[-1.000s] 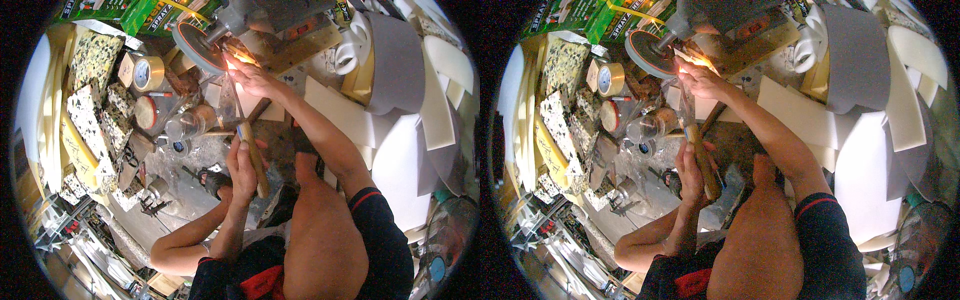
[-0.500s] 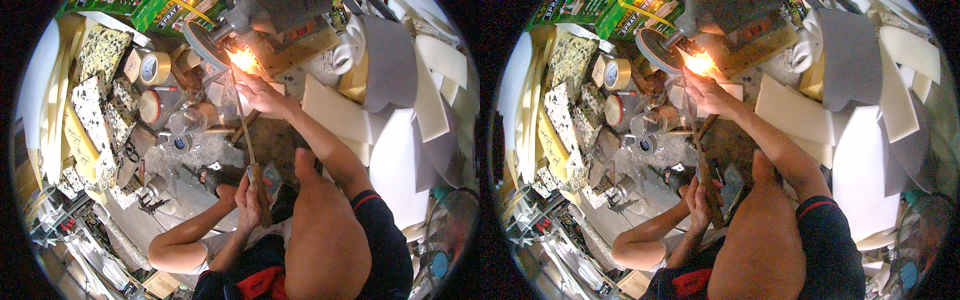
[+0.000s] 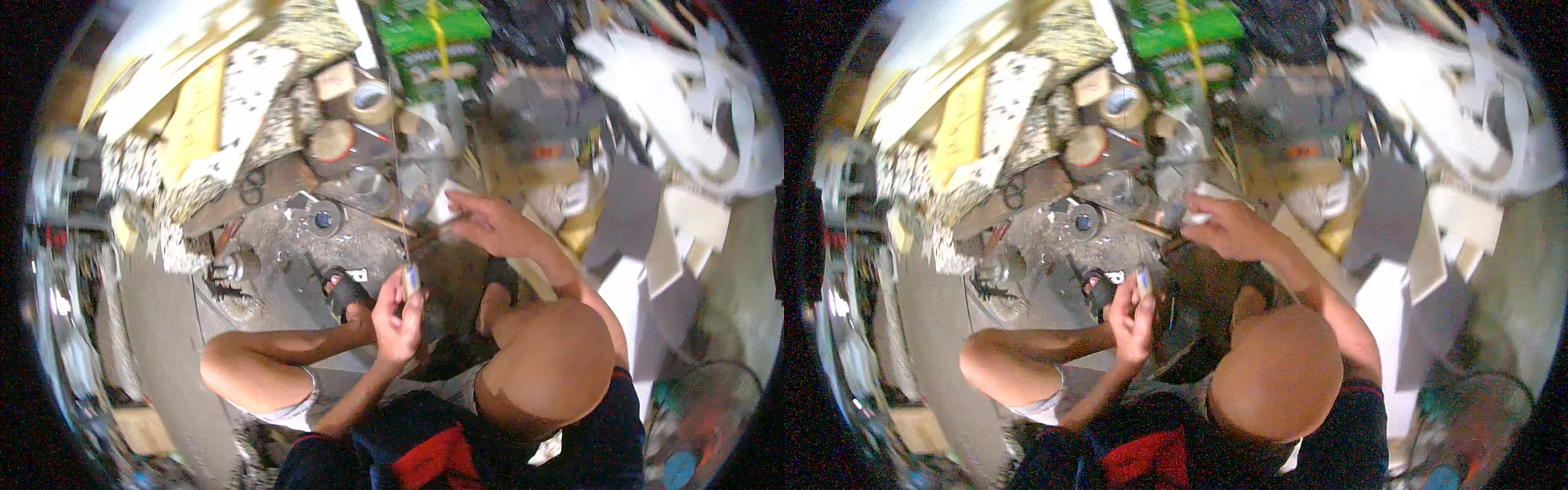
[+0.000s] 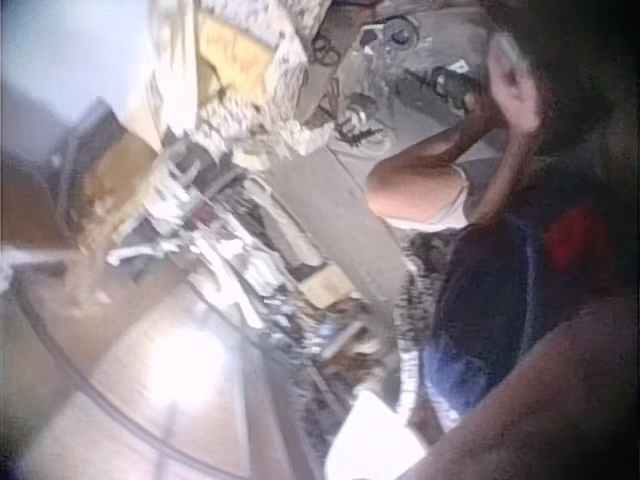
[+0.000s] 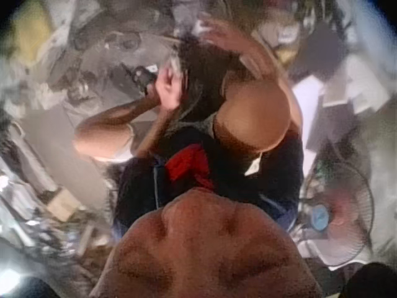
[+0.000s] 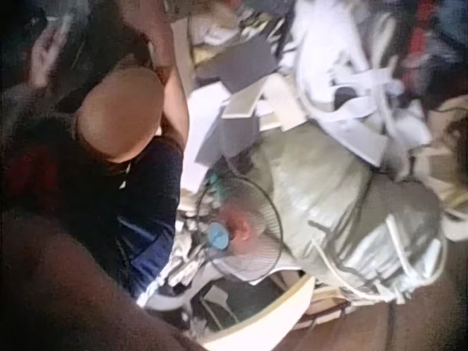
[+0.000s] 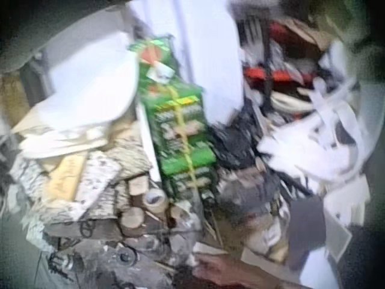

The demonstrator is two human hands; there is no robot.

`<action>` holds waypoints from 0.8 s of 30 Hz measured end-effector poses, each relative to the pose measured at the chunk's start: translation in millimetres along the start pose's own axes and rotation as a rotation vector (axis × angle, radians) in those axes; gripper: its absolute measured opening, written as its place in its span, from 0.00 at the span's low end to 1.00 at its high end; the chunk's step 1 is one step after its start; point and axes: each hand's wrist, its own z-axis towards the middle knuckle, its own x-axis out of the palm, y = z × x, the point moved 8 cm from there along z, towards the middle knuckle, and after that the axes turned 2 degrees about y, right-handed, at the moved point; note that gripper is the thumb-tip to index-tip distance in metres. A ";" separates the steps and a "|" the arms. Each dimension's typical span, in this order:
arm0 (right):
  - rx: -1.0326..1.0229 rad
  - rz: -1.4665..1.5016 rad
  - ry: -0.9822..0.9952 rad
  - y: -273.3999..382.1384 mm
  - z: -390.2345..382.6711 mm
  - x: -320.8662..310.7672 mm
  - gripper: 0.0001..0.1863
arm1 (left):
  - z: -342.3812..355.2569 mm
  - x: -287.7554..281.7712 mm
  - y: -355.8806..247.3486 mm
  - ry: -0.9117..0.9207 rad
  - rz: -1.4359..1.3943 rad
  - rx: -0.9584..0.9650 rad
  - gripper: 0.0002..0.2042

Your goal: The person uses a chisel and a bench grinder to sharpen the cutting edge. They hold the chisel against the spinning grinding wheel, creating sparks, and repeatedly check the edge by hand. The person also handles a patterned sheet and a metal ruler on the floor before moving to the grinder.

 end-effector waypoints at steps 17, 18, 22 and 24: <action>-0.165 -0.449 -0.089 208.8 -12.5 18.2 0.18 | 86.7 -148.9 -253.4 -0.420 -0.375 0.546 0.22; -0.223 -0.454 -0.074 205.2 -14.6 22.8 0.18 | 83.6 -161.6 -254.4 -0.403 -0.336 0.521 0.21; -0.194 -0.498 -0.024 193.9 -15.4 31.0 0.17 | 74.6 -182.0 -234.6 -0.374 -0.273 0.444 0.14; -0.183 -0.500 0.001 195.0 -13.3 35.7 0.17 | 71.1 -188.7 -230.6 -0.412 -0.308 0.465 0.10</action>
